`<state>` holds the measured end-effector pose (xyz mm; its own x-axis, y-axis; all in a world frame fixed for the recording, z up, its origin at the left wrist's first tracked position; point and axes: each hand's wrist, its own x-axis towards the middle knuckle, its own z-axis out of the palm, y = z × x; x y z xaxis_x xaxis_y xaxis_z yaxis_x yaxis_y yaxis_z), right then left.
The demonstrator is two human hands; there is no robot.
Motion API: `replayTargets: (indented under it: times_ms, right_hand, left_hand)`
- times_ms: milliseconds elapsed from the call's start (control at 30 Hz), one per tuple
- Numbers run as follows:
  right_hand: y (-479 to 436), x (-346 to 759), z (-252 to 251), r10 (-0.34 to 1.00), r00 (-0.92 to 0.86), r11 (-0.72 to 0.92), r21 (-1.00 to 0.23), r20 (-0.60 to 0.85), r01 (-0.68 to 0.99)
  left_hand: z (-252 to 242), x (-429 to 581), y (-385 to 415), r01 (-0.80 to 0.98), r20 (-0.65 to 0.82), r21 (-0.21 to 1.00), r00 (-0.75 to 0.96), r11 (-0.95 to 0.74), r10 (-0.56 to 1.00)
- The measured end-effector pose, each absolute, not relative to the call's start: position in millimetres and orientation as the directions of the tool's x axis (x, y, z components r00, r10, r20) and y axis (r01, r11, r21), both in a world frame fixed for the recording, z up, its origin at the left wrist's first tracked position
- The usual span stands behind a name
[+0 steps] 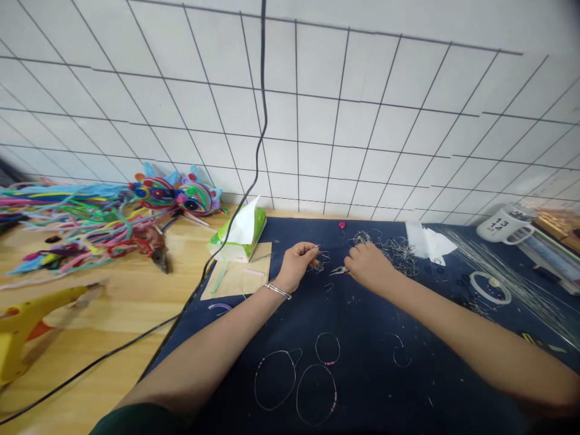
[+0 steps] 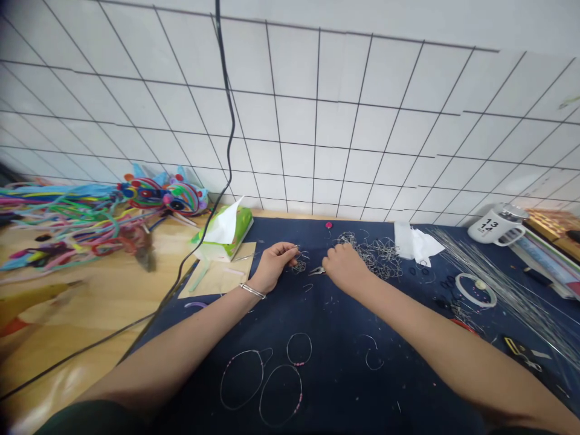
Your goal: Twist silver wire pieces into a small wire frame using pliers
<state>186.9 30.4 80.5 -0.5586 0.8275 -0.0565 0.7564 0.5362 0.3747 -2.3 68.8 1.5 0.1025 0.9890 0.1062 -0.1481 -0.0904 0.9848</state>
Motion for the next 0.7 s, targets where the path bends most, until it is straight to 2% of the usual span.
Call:
replayTargets:
  times_ms: [33, 67, 167, 233, 367, 700]
  right_hand:
    - [28, 192, 79, 0.88, -0.463, 0.471, 0.306, -0.105, 0.827]
    - [26, 197, 77, 0.902, -0.374, 0.417, 0.217, -0.215, 0.882]
    - [20, 208, 71, 0.756, -0.285, 0.274, -0.111, -0.59, 0.955]
    - [18, 210, 67, 0.655, -0.275, 0.135, -0.249, -0.704, 0.959]
    - [21, 207, 57, 0.579, -0.227, 0.006, -0.275, -0.783, 0.961]
    - [32, 201, 44, 0.526, -0.175, 0.005, -0.203, -0.832, 0.979]
  left_hand:
    - [1, -2, 69, -0.142, 0.105, 0.986, 0.099, -0.09, 0.99]
    - [1, -2, 68, -0.135, 0.103, 0.987, 0.097, -0.089, 0.99]
    - [0, 0, 66, -0.116, 0.097, 0.99, 0.114, -0.083, 0.989]
    - [-1, 1, 63, -0.1, 0.087, 0.992, 0.138, -0.073, 0.987]
    - [-6, 4, 59, -0.059, 0.028, 0.998, 0.175, -0.018, 0.984]
    - [-9, 3, 59, -0.03, -0.012, 0.999, 0.191, 0.018, 0.982]
